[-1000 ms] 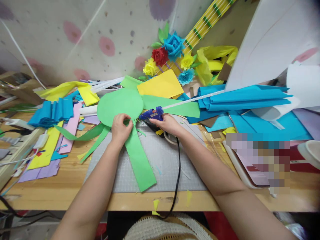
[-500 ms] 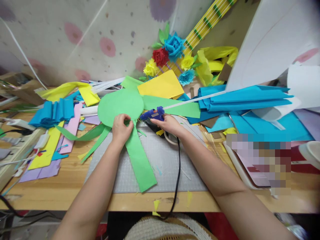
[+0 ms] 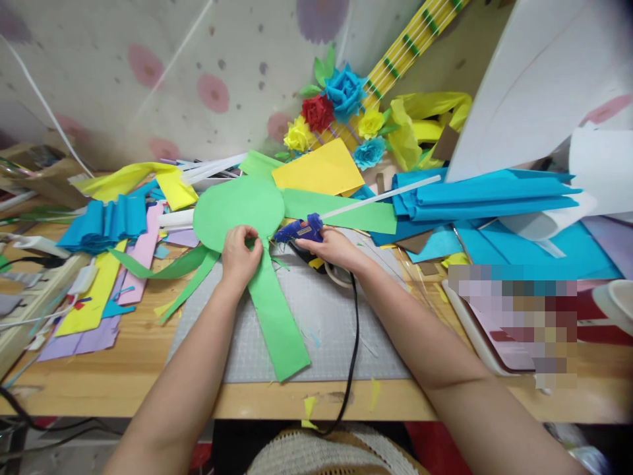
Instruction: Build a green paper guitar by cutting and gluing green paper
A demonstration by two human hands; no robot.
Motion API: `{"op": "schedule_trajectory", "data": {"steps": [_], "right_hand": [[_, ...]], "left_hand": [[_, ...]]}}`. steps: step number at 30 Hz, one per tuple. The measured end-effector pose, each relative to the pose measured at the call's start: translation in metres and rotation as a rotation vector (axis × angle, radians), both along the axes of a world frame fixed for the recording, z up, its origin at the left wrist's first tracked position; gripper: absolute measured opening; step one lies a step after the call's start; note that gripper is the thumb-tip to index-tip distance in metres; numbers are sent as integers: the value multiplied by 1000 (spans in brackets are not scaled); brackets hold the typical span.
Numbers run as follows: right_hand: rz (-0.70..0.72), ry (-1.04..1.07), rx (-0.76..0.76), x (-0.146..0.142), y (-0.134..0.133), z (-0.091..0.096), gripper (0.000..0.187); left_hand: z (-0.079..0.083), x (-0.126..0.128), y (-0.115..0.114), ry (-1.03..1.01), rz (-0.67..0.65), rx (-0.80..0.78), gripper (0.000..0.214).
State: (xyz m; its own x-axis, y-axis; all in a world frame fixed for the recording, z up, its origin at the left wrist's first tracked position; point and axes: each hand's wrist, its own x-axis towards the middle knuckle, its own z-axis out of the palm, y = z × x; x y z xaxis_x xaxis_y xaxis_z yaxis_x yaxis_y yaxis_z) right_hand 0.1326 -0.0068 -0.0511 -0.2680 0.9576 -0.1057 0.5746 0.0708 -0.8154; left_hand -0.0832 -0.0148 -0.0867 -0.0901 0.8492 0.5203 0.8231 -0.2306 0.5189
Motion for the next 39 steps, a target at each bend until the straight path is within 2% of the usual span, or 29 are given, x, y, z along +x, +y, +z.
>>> {"op": "schedule_trajectory", "data": {"steps": [5,12,21,27,39], "right_hand": [[-42,-8,15,0,1,-4,40],[-53,7,5,0,1,-2,39],[-45,48,-36,-5,-1,-6,35],[-63,17,4,-1,0,-1,35],[-97,40,-28,8,1,11,31]], "left_hand": [[2,1,-3,-15,-18,5,12],[7,4,-8,-32,-103,18,29],[2,4,-7,-111,-3,-50,33],[4,5,-8,-77,-23,-47,35],[5,3,-8,50,-113,-2,45]]}}
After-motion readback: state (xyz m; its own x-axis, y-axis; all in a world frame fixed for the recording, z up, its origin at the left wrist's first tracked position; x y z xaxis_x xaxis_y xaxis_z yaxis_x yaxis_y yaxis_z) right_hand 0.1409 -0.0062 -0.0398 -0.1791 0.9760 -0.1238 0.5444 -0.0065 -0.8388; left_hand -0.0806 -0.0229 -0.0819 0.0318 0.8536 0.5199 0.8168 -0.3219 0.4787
